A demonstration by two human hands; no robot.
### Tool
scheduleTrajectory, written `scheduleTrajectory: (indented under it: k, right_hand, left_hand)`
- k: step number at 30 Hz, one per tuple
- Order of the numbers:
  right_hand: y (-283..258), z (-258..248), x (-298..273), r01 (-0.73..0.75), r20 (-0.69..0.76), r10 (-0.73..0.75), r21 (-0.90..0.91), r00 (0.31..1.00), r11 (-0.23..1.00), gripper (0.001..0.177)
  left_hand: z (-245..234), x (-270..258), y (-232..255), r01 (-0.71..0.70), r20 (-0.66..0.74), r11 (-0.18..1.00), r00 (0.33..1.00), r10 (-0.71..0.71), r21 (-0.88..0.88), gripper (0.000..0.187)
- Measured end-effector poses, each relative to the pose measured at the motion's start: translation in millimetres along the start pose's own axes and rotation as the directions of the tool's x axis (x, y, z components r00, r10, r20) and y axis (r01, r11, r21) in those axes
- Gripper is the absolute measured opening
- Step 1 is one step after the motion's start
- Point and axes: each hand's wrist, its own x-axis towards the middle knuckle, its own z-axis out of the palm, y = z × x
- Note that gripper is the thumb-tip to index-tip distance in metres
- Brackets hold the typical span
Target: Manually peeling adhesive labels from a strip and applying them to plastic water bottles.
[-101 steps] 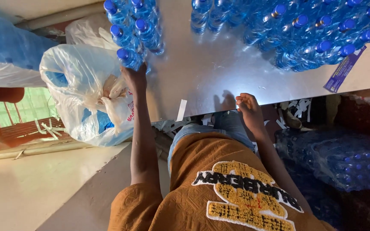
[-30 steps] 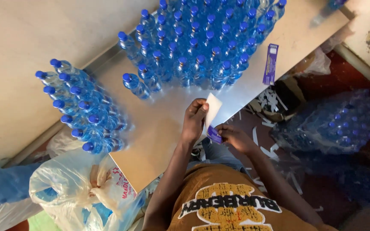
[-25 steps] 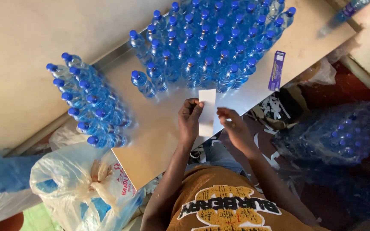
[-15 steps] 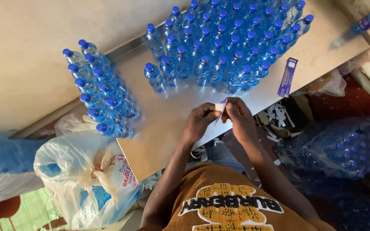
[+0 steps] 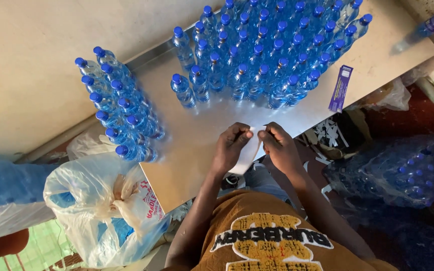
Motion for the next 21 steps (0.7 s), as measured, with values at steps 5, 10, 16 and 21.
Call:
scheduleTrajectory:
  k: [5,10,16,21]
  right_hand:
    - [-21,12,3,0.046,0.055,-0.058,0.199,0.997,0.979,0.035]
    - [-18,25,3,0.047,-0.076,-0.045,0.031,0.996,0.998,0.025]
    - [-7,34,-4,0.010,-0.109,0.015,0.224,0.994,0.975,0.030]
    - [42,22,-9,-0.018,-0.196,0.052,0.171,0.979,0.985,0.018]
  left_hand:
    - [12,-1,19,0.021,0.014,0.999,1.000,-0.020,-0.039,0.010]
    - [8,-8,-2,0.061,-0.199,0.989,0.979,-0.033,0.138,0.011]
    - [-5,-5,-35,0.001,-0.278,0.995,0.960,0.027,0.098,0.011]
    - [-7,-3,-8,0.014,-0.487,0.999,0.873,-0.033,-0.044,0.018]
